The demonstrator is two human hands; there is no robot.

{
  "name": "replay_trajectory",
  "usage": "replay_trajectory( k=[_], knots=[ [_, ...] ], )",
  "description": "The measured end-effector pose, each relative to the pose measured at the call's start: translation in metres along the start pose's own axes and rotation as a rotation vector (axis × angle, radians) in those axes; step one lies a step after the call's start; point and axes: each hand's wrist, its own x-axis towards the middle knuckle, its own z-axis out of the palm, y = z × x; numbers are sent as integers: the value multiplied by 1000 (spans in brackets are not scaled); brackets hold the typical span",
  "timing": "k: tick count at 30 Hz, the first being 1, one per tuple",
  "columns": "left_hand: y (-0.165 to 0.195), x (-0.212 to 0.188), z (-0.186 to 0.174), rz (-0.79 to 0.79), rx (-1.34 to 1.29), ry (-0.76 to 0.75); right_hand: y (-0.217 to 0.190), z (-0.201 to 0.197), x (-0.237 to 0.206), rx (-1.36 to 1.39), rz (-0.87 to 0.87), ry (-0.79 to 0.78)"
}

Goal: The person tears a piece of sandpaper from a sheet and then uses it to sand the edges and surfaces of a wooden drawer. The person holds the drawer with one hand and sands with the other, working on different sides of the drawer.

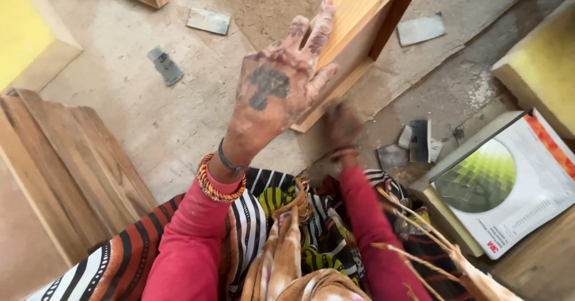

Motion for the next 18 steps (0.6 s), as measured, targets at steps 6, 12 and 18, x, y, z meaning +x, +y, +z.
replay_trajectory(
  k=[6, 12, 18],
  knots=[
    [-6, 3, 2, -27, -104, 26, 22, -11, 33, 105, 66, -65],
    [5, 1, -9, -11, -41, 38, -38, 10, -49, 67, 167, -286],
    [5, 1, -19, -28, -2, -99, -24, -2, -15, 26, 114, -174]
  ],
)
